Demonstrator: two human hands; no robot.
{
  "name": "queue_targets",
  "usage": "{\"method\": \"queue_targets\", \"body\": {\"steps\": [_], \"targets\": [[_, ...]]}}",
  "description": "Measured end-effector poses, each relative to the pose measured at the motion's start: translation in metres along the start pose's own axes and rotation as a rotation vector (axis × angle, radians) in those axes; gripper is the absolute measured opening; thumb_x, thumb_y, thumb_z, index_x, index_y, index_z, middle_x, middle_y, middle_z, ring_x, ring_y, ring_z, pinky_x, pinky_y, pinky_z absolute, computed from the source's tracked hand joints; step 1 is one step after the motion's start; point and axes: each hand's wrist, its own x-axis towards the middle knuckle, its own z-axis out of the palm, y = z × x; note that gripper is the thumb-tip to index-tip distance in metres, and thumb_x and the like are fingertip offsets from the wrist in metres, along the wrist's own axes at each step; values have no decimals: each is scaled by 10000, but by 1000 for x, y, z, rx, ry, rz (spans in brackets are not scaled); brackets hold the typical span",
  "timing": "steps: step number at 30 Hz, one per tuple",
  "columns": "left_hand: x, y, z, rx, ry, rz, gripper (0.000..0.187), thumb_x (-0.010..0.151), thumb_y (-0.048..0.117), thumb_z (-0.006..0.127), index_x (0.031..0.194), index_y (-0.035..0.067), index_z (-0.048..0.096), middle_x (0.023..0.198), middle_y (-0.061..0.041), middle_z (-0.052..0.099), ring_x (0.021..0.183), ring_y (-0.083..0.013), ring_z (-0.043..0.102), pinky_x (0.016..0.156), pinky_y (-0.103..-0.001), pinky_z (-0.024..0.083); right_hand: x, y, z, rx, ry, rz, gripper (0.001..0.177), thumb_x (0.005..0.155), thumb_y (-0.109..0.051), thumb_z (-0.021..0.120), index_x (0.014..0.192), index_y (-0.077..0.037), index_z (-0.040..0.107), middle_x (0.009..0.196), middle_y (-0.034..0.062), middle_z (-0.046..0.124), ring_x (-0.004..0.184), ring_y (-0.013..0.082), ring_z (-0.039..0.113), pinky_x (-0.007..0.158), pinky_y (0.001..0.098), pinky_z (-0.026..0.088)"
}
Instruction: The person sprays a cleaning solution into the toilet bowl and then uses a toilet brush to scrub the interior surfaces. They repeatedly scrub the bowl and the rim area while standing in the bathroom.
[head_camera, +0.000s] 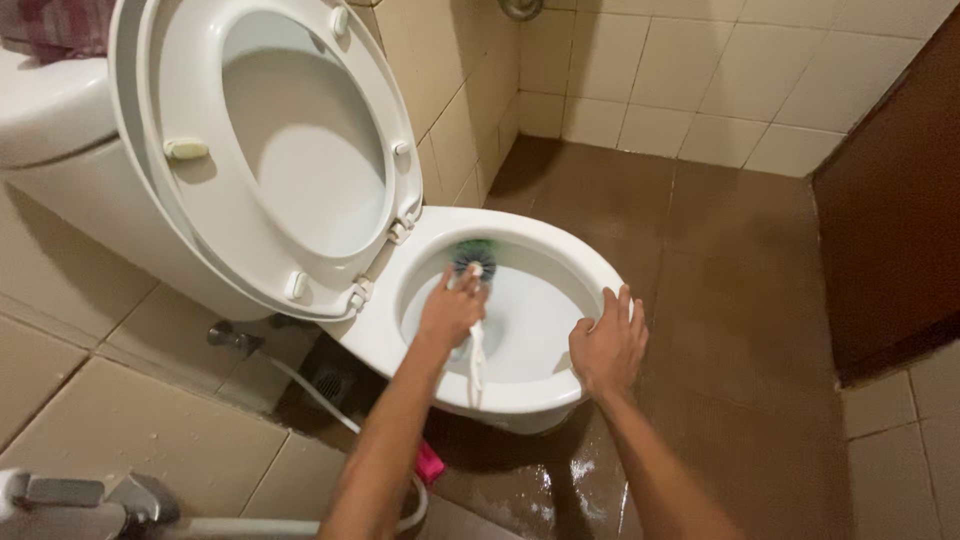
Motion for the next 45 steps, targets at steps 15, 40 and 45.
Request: {"method": "queue_targets", "body": {"steps": [15,40,45], "targets": [[-94,15,-113,-252,-328,-491,338,978,359,510,970,137,765,1077,-171,744,1261,-280,591,1211,-589,222,0,8,3,-23,-33,-11,672,852,-156,567,1496,3,455,1623,238,321,1519,426,232,1230,595,174],[20,130,-57,-861,180,-607,365,1056,209,455,1354,112,641,1175,-278,687,992,-378,717,1057,-572,430,5,18,21,98,82,7,529,935,-198,497,1439,-45,549,1618,165,385,1515,377,295,1233,546,196],[33,92,-6,-887,243,-804,404,1016,242,472,1372,137,631,1151,-207,726,888,-356,727,857,-488,553,3,20,19,85,39,10,546,935,-199,496,1451,-20,519,1615,192,354,1507,387,257,1211,561,180]]}}
